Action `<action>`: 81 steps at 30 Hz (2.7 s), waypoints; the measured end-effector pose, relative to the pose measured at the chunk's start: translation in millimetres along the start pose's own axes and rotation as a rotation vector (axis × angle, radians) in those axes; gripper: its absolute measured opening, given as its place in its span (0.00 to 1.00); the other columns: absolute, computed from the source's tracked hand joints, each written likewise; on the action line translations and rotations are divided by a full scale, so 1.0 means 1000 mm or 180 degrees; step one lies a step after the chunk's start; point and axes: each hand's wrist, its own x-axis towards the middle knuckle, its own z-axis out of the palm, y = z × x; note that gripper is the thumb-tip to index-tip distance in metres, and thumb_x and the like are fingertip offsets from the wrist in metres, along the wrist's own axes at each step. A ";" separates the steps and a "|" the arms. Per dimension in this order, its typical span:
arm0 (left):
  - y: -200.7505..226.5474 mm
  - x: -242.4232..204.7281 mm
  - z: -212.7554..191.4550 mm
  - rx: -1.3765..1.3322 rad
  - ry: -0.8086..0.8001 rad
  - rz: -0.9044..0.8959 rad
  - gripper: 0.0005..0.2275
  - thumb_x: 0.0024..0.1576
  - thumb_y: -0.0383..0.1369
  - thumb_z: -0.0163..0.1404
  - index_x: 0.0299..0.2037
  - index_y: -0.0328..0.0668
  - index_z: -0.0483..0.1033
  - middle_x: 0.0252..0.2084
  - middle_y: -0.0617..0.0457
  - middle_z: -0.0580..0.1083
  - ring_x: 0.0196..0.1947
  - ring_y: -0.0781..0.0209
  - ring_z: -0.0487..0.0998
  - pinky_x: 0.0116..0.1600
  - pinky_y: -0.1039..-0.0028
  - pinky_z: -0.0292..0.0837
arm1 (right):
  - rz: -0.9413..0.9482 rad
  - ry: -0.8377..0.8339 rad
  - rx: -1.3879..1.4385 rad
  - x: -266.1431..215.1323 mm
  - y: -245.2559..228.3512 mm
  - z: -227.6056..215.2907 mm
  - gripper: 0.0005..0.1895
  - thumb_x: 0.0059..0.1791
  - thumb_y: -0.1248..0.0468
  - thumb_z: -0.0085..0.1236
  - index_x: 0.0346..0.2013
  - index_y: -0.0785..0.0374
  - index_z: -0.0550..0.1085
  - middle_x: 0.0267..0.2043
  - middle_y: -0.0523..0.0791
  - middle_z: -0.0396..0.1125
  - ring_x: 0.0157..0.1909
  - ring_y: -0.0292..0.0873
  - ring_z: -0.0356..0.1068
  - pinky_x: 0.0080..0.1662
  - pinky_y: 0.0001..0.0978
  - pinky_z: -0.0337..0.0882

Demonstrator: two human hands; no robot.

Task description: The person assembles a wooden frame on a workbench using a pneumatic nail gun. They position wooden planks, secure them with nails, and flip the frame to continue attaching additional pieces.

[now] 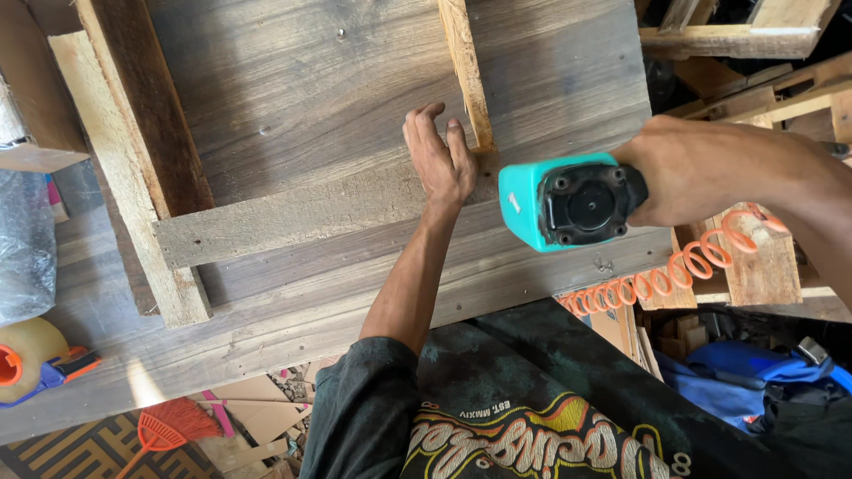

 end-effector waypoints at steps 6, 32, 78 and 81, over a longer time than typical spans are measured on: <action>-0.011 -0.002 0.005 -0.0069 0.0100 -0.0018 0.09 0.60 0.29 0.42 0.48 0.37 0.68 0.47 0.44 0.70 0.48 0.45 0.70 0.56 0.58 0.64 | 0.0282 -0.0174 0.0618 -0.018 -0.018 0.003 0.04 0.44 0.64 0.57 0.32 0.59 0.78 0.28 0.45 0.76 0.21 0.42 0.81 0.22 0.28 0.79; -0.010 -0.002 -0.045 0.2266 -0.1381 0.0197 0.24 0.63 0.49 0.40 0.26 0.41 0.81 0.29 0.46 0.77 0.33 0.39 0.77 0.41 0.49 0.61 | 0.0054 0.0370 0.0319 -0.011 -0.008 0.063 0.12 0.40 0.66 0.60 0.38 0.49 0.76 0.31 0.44 0.76 0.40 0.45 0.77 0.39 0.41 0.75; -0.010 0.000 -0.041 0.2210 -0.1240 0.0154 0.24 0.62 0.49 0.42 0.22 0.41 0.79 0.24 0.47 0.76 0.27 0.41 0.76 0.39 0.50 0.60 | 0.0444 0.0165 -0.0447 0.033 -0.017 -0.042 0.10 0.37 0.60 0.59 0.20 0.66 0.74 0.19 0.48 0.67 0.21 0.46 0.64 0.26 0.37 0.64; -0.008 0.000 -0.043 0.2192 -0.1300 0.0138 0.24 0.62 0.48 0.42 0.22 0.41 0.80 0.23 0.47 0.76 0.27 0.42 0.77 0.39 0.49 0.60 | 0.0532 0.0065 -0.0504 0.028 -0.020 -0.035 0.13 0.39 0.56 0.60 0.23 0.65 0.75 0.20 0.50 0.70 0.22 0.48 0.68 0.28 0.38 0.67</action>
